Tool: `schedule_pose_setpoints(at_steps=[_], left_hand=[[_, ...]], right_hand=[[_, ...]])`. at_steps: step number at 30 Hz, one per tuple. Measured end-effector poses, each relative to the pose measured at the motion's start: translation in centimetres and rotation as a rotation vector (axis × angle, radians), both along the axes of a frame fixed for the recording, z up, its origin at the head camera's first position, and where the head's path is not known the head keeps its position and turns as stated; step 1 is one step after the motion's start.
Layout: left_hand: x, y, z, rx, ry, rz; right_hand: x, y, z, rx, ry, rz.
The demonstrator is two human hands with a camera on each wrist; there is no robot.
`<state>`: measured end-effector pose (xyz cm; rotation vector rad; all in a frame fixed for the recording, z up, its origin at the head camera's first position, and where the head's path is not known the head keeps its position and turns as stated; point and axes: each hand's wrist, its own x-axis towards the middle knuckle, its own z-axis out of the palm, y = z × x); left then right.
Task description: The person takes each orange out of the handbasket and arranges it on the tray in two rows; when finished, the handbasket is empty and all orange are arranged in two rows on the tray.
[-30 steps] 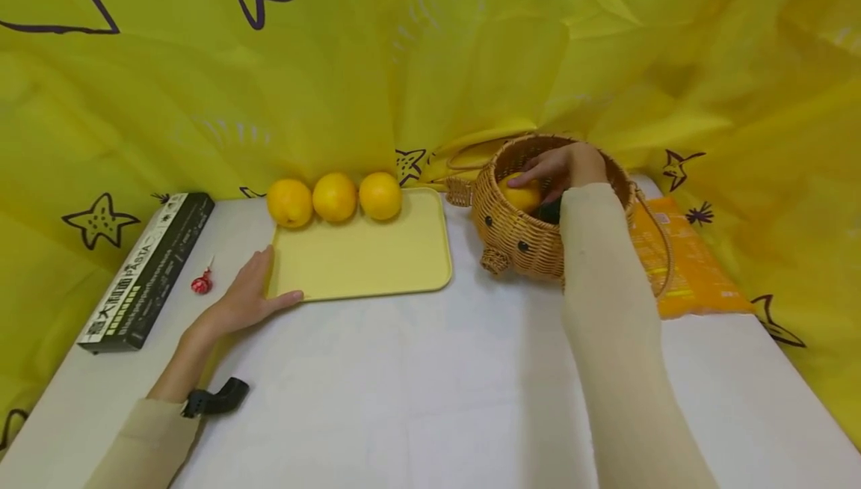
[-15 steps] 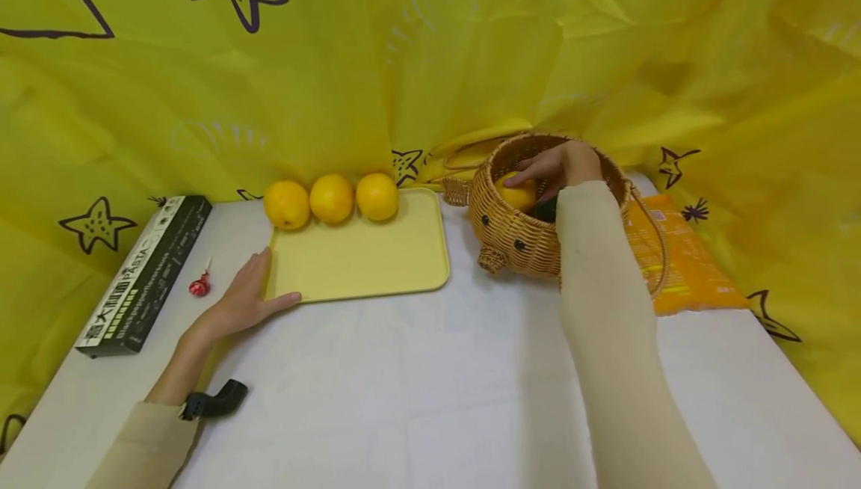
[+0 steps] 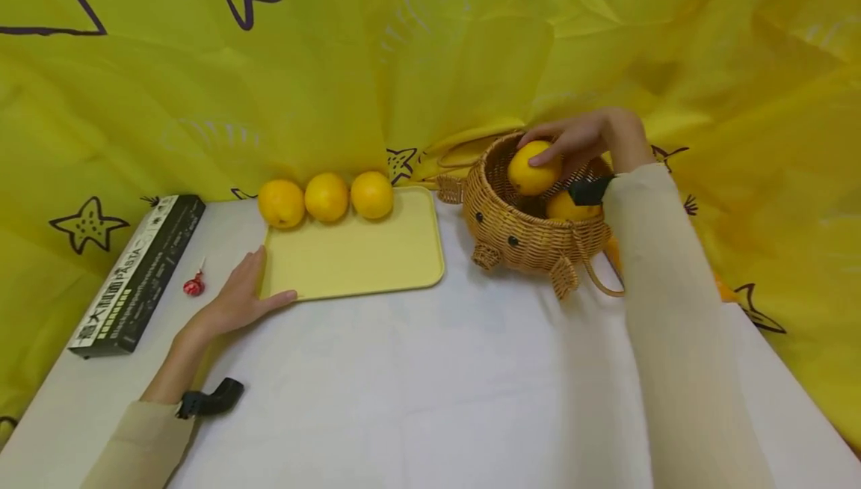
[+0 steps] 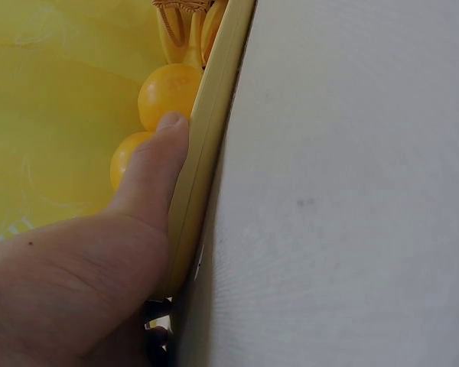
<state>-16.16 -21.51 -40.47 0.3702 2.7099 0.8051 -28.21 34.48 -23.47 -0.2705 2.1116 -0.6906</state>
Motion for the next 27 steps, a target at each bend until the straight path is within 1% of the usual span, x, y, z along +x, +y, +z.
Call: schedule_pose_setpoints(at_steps=[2, 4, 5, 7, 8, 10, 12, 14, 16, 19, 22, 25, 27], left_hand=[[0.0, 0.2, 0.0, 0.002, -0.001, -0.001], [0.0, 0.3, 0.0, 0.002, 0.002, -0.001], [0.0, 0.3, 0.0, 0.002, 0.002, -0.001], [0.0, 0.2, 0.0, -0.003, 0.012, -0.007], [-0.1, 0.2, 0.0, -0.002, 0.018, -0.009], [-0.1, 0.2, 0.1, -0.006, 0.028, -0.014], [0.0, 0.2, 0.1, -0.005, 0.043, -0.017], [0.2, 0.2, 0.1, 0.005, 0.054, -0.016], [0.4, 0.2, 0.0, 0.013, 0.058, -0.017], [0.5, 0.2, -0.2, 0.016, 0.039, -0.014], [0.4, 0.2, -0.2, 0.009, 0.022, -0.015], [0.3, 0.2, -0.1, 0.008, 0.031, -0.015], [0.1, 0.2, 0.1, 0.003, 0.036, -0.015]], right_hand=[[0.9, 0.8, 1.0, -0.022, 0.028, 0.007], [2.2, 1.4, 1.6, -0.078, 0.083, 0.012], [2.9, 1.7, 1.6, -0.127, 0.119, 0.014], [4.2, 2.0, 1.4, -0.254, 0.182, 0.019], [4.7, 2.2, 1.1, -0.339, 0.204, 0.027], [5.6, 2.3, 0.5, -0.495, 0.219, 0.048], [6.1, 2.2, 0.0, -0.638, 0.184, 0.085], [6.3, 1.9, -0.5, -0.730, 0.154, 0.113], [6.4, 1.4, -0.8, -0.803, 0.133, 0.124], [6.6, 0.4, -1.3, -0.933, 0.103, 0.136], [6.6, -0.8, -1.7, -1.094, 0.045, 0.201], [6.5, -2.2, -1.9, -1.197, 0.008, 0.292], [6.6, -3.2, -2.0, -1.232, -0.003, 0.324]])
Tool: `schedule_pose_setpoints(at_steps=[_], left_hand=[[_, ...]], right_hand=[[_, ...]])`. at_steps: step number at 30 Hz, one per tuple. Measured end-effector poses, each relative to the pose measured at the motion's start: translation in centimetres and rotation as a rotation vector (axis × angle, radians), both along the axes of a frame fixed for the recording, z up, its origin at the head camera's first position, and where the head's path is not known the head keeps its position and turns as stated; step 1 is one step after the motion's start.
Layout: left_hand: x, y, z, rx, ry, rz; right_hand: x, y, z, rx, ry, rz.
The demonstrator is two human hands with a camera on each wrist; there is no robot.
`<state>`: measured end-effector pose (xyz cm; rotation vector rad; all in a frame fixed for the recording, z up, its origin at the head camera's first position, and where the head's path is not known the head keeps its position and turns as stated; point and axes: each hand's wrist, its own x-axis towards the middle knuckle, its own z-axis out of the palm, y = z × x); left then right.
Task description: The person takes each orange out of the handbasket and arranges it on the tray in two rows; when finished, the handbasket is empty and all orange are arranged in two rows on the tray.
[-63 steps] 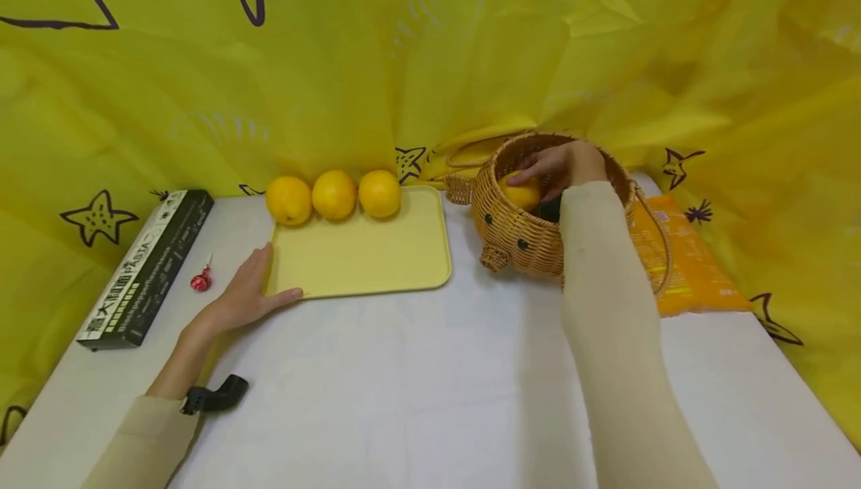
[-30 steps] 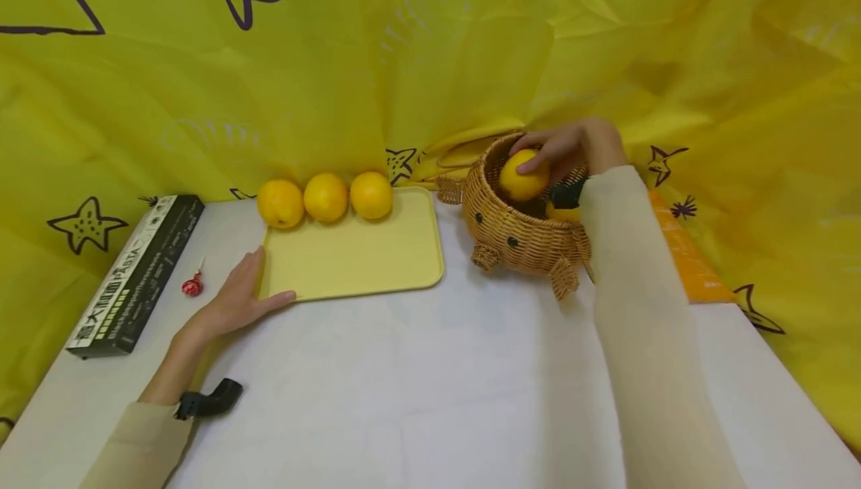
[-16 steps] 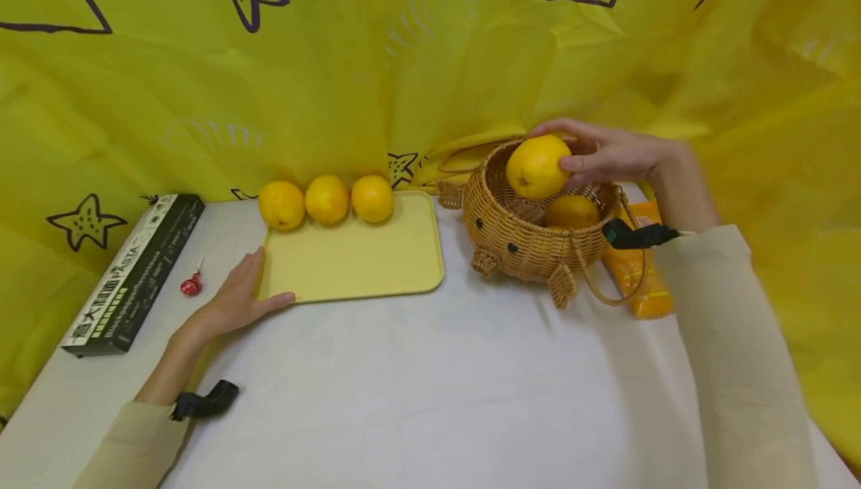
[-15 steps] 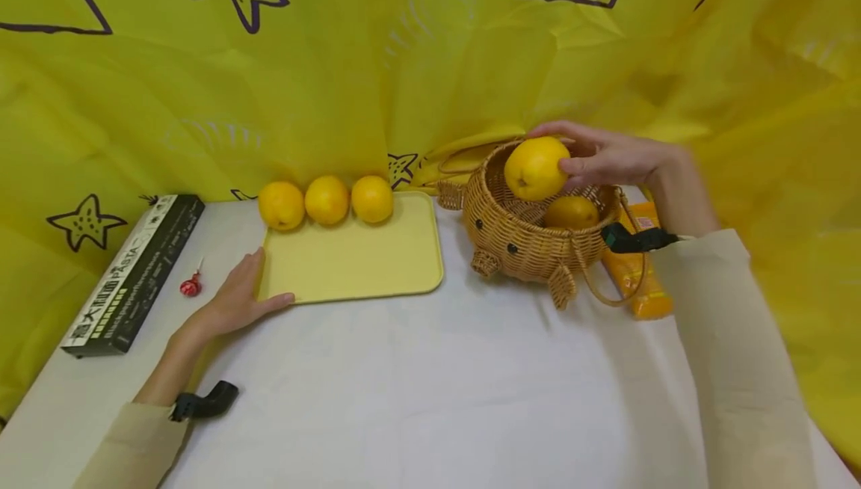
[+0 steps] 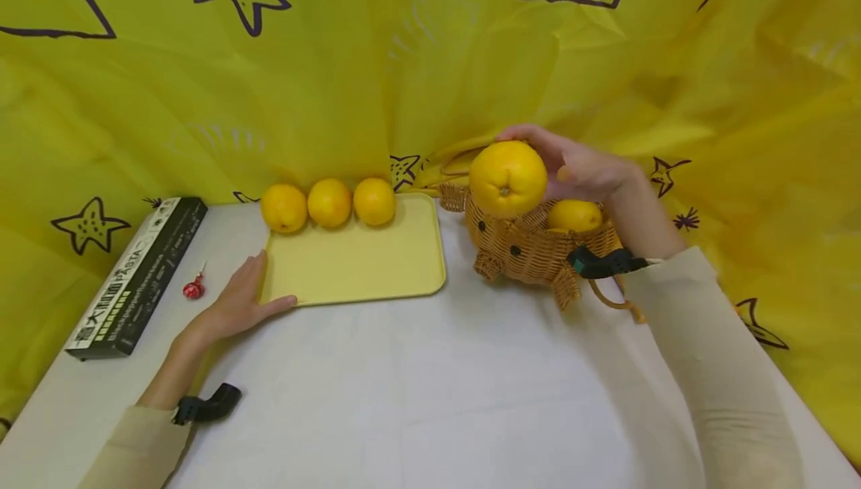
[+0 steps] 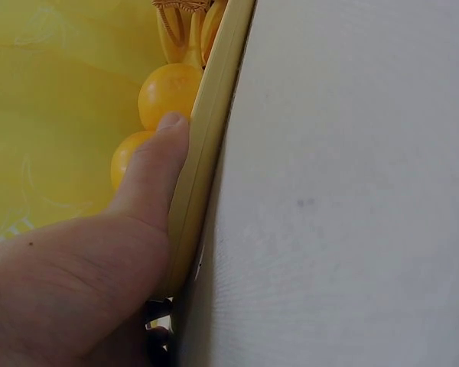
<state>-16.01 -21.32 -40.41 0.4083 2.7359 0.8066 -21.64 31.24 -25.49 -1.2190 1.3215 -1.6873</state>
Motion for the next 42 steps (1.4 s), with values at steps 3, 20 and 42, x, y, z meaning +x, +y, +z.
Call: schedule_pose_setpoints(at_steps=[3, 20, 42], left_hand=[[-0.1, 0.0, 0.2, -0.001, 0.000, 0.006], [-0.3, 0.1, 0.0, 0.002, -0.010, 0.010], [-0.5, -0.2, -0.2, -0.025, -0.020, 0.012]], right_hand=[[0.5, -1.9, 0.1, 0.000, 0.043, -0.060], [1.9, -10.6, 0.0, -0.262, -0.222, -0.314], [0.4, -15.7, -1.5, 0.327, 0.037, -0.884]])
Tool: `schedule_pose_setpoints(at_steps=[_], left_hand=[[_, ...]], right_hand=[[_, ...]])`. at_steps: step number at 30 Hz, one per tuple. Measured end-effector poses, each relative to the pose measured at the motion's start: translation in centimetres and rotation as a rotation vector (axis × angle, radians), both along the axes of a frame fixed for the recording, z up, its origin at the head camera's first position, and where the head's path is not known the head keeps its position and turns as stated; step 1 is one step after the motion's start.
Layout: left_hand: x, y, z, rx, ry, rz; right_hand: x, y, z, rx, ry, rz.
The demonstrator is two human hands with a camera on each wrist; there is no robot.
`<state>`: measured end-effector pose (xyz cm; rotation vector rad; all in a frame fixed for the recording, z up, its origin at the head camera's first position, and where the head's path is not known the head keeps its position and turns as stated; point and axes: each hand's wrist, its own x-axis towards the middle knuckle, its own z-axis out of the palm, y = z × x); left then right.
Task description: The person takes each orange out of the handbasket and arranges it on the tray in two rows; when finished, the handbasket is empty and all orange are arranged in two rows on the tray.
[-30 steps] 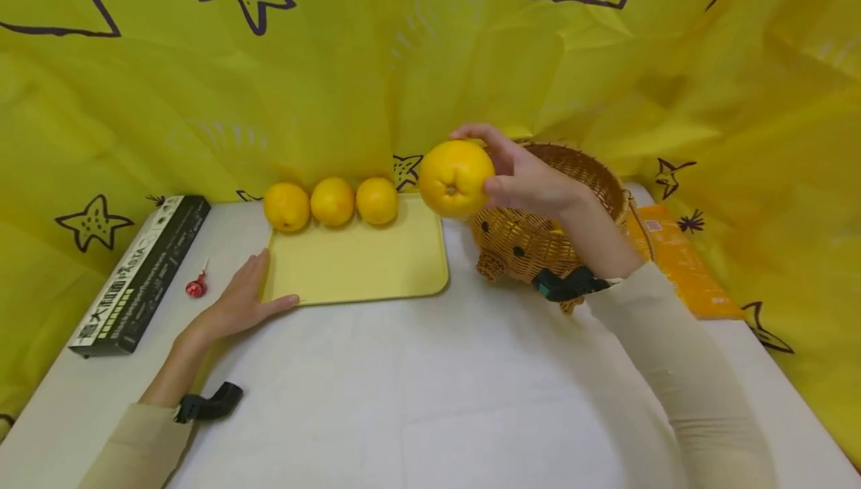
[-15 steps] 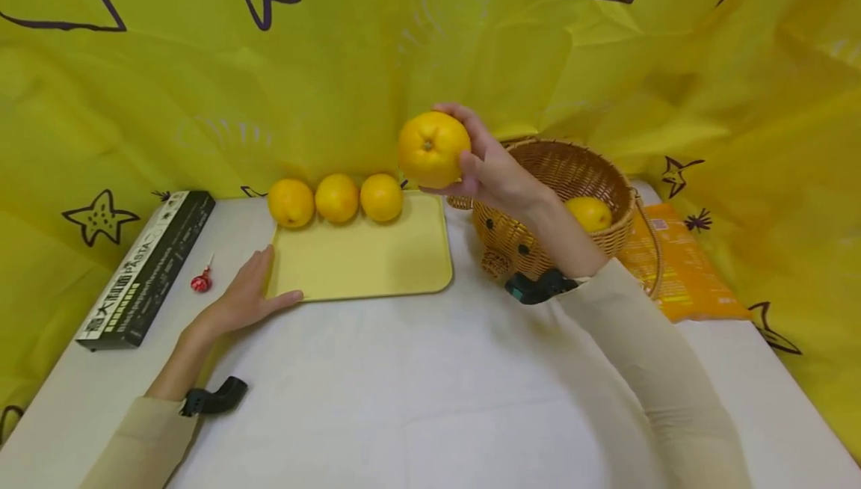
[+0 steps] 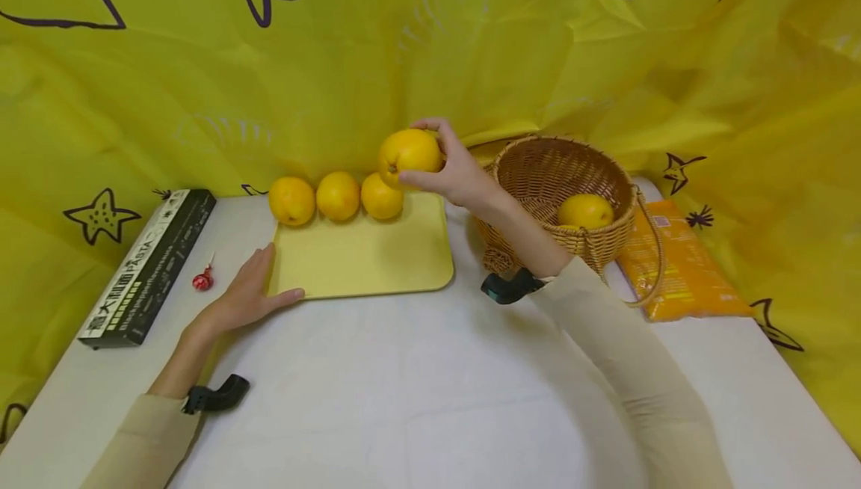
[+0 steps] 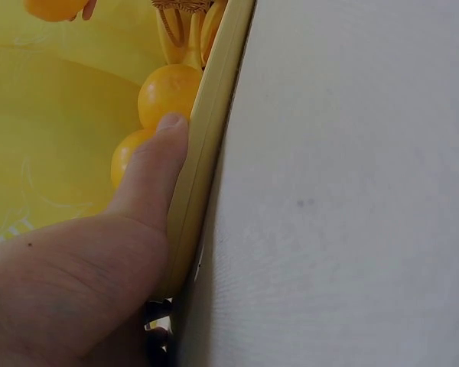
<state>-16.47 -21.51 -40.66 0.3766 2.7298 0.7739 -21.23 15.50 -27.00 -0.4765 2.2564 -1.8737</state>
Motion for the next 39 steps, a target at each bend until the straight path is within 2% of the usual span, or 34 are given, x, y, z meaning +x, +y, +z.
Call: schedule_pose_setpoints(at_steps=[2, 6, 10, 14, 16, 18, 21, 25, 28, 33, 39], left_hand=[[0.0, 0.0, 0.0, -0.001, -0.007, 0.001], [0.0, 0.0, -0.1, -0.005, -0.011, 0.004], [-0.2, 0.0, 0.0, -0.012, -0.005, 0.006], [-0.4, 0.0, 0.2, -0.017, -0.004, 0.008], [-0.4, 0.0, 0.3, -0.015, -0.004, 0.013], [-0.4, 0.0, 0.3, -0.013, -0.003, 0.014], [-0.3, 0.0, 0.2, -0.016, -0.002, 0.012], [-0.1, 0.0, -0.1, -0.015, -0.004, 0.008], [0.0, 0.0, -0.2, -0.010, -0.011, 0.010], [-0.1, -0.1, -0.2, -0.010, -0.013, 0.015], [-0.1, -0.2, -0.2, 0.002, 0.006, 0.006]], right_hand=[[-0.1, -0.4, -0.5, -0.003, 0.028, 0.003], [-0.3, -1.3, -1.3, -0.108, 0.022, 0.023], [-0.5, -2.2, -1.4, -0.286, -0.066, 0.086], [-0.6, -3.1, -1.3, -0.498, -0.209, 0.150], [-0.6, -3.5, -1.4, -0.563, -0.269, 0.161], [-0.6, -3.9, -1.5, -0.577, -0.297, 0.155], [-0.7, -4.4, -1.9, -0.531, -0.312, 0.102], [-1.1, -4.8, -2.8, -0.428, -0.291, 0.001], [-1.7, -4.8, -3.6, -0.400, -0.255, -0.045], [-2.5, -4.8, -5.0, -0.462, -0.237, -0.086], [-3.3, -4.5, -6.5, -0.570, -0.315, -0.112]])
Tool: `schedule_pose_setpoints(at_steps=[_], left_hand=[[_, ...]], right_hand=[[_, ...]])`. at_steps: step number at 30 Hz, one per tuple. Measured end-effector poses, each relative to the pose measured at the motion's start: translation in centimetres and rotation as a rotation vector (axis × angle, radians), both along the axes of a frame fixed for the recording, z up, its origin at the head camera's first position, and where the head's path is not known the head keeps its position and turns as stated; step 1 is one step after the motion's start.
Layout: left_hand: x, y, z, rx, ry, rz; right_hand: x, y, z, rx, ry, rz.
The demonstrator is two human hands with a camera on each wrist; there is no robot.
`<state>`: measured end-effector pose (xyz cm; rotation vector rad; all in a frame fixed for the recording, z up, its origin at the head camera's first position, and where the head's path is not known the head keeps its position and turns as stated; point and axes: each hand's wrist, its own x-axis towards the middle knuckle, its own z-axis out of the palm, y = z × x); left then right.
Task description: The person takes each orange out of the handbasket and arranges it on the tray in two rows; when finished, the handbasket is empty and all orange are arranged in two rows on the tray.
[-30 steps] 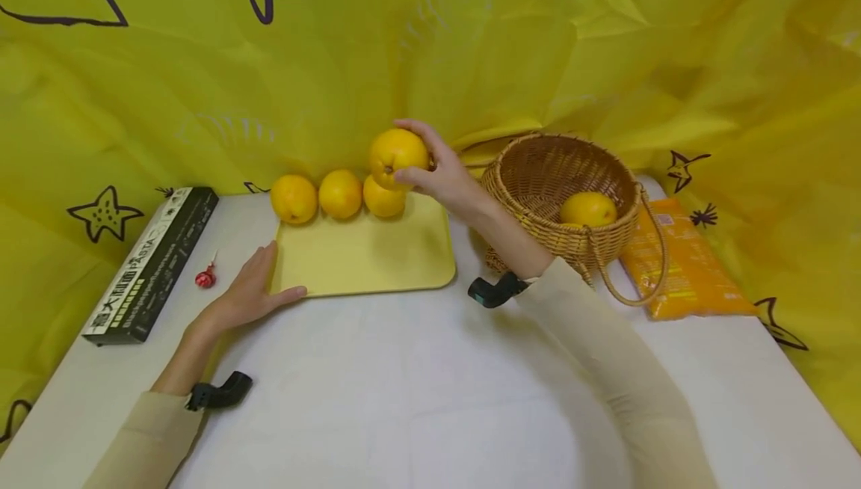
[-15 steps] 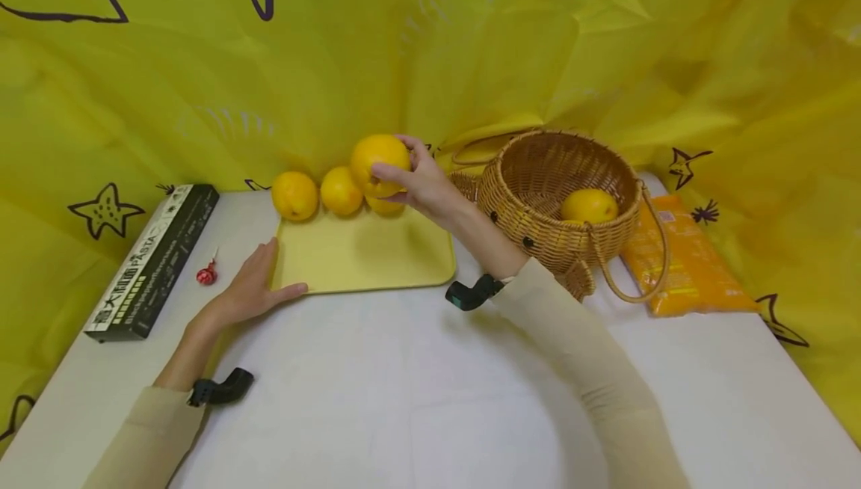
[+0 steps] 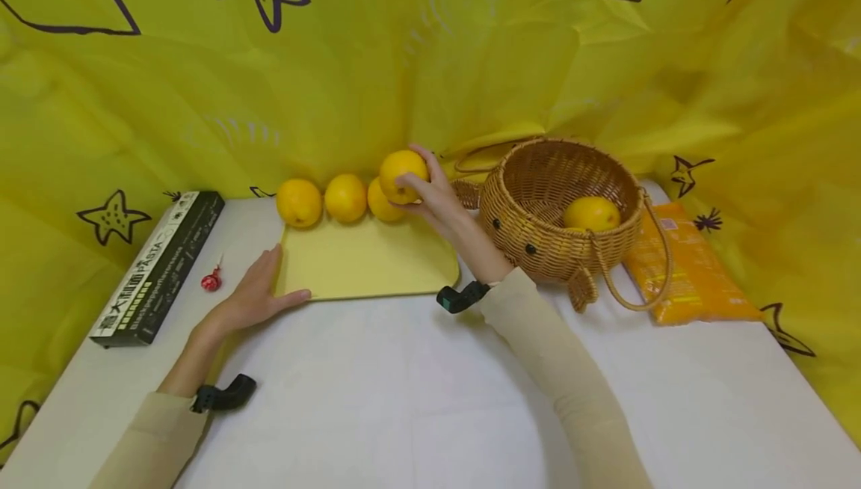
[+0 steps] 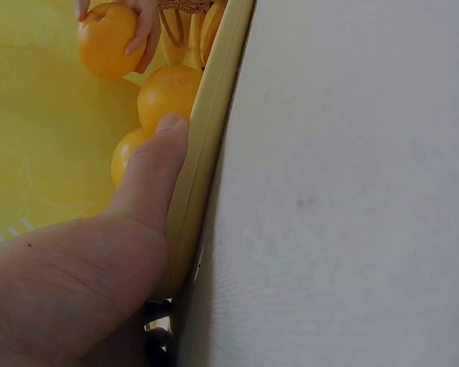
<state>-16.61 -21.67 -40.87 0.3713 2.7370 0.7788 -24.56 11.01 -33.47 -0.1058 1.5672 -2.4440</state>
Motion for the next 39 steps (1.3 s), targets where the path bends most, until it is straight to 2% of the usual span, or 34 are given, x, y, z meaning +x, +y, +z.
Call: schedule_pose_setpoints(at_steps=[3, 5, 7, 12, 16, 22, 26, 29, 39], left_hand=[[0.0, 0.0, -0.1, 0.002, 0.000, -0.003], [-0.1, 0.0, -0.2, -0.003, -0.001, 0.000], [-0.1, 0.0, -0.2, -0.005, -0.004, 0.003], [0.1, 0.1, -0.1, 0.006, -0.013, 0.006], [0.2, 0.2, 0.0, 0.010, -0.020, 0.008], [0.2, 0.1, 0.1, -0.001, -0.020, 0.012], [0.1, 0.1, 0.0, 0.001, -0.017, 0.008], [0.0, 0.1, -0.1, 0.010, -0.017, 0.007], [0.1, 0.1, -0.1, 0.000, -0.014, 0.010]], right_hand=[[-0.4, 0.0, -0.5, -0.018, -0.024, -0.041], [-0.6, -0.2, -0.7, 0.018, -0.014, -0.090], [-1.0, -0.4, -1.0, 0.130, 0.017, -0.154], [-1.6, -0.6, -1.8, 0.491, 0.104, -0.292], [-2.0, -0.6, -2.6, 0.631, 0.174, -0.352], [-2.7, -0.2, -3.6, 0.721, 0.214, -0.384], [-3.1, 0.3, -4.3, 0.777, 0.114, -0.397], [-3.3, 0.6, -4.9, 0.780, 0.044, -0.396], [-3.8, 0.7, -5.8, 0.813, 0.085, -0.373]])
